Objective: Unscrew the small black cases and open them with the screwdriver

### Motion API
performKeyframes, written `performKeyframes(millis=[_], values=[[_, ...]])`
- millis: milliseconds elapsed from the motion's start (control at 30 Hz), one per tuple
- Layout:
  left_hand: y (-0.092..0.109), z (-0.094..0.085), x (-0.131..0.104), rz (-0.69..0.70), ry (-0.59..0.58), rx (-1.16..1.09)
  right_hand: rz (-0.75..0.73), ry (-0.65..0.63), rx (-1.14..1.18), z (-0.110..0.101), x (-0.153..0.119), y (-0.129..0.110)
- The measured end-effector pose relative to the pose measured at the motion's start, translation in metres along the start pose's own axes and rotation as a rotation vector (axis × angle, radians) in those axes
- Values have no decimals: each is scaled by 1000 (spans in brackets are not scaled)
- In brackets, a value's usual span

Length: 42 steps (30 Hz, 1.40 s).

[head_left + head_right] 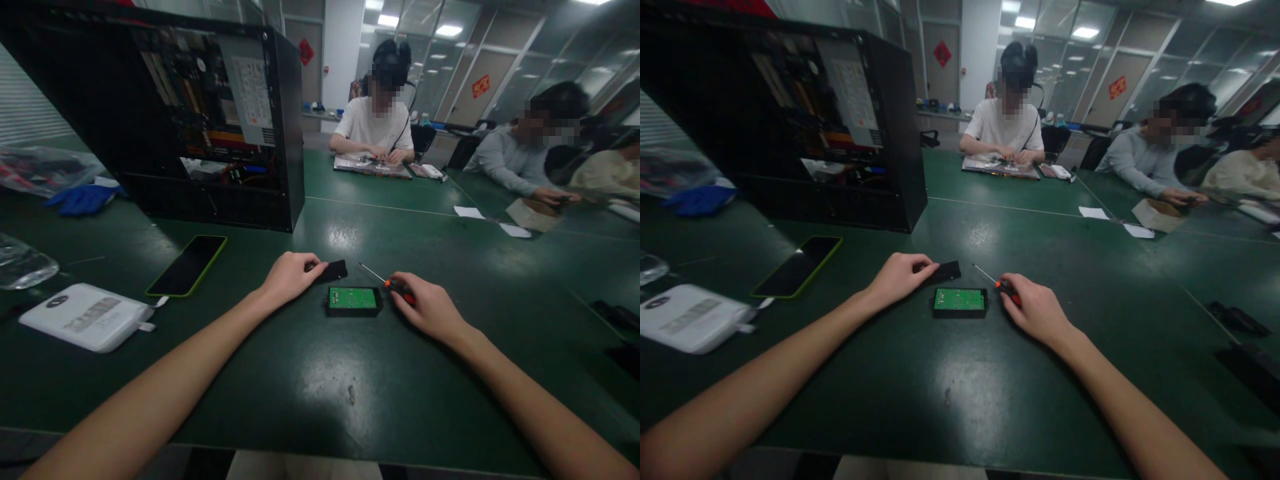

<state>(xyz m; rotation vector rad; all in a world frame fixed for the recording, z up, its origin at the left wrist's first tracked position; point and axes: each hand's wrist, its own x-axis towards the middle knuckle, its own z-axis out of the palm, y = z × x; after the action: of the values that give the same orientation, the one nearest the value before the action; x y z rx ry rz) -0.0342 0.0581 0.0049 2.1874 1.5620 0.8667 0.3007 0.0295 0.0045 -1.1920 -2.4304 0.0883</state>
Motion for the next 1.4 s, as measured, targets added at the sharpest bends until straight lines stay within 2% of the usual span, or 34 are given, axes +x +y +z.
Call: performKeyframes(millis=[133,267,433,533,700,833,967,1133,1267,1333,1400], values=[[-1,-2,-1,51,-8,142,11,-53,-23,3,0,0],[-3,-7,-2,92,11,177,-6,-98,-40,5,1,1],[-5,-9,-2,85,-44,233,-24,-17,-22,1,2,1],[-5,-7,-3,100,-61,244,-89,14,36,-4,4,-3],[-2,-5,-3,102,-47,241,-219,-90,51,-5,15,-26],[1,-5,-4,83,-7,249,-264,-143,41,-1,24,-48],[3,-4,-6,91,-6,318,-254,-140,42,3,28,-60],[1,-1,-6,151,-83,350,-173,-66,112,4,22,-66],[1,2,-6,209,-92,307,-62,107,194,-13,13,-52],[3,3,-7,213,-71,307,49,223,177,-32,5,-28],[4,3,-8,190,-26,326,200,334,99,-55,-6,9]])
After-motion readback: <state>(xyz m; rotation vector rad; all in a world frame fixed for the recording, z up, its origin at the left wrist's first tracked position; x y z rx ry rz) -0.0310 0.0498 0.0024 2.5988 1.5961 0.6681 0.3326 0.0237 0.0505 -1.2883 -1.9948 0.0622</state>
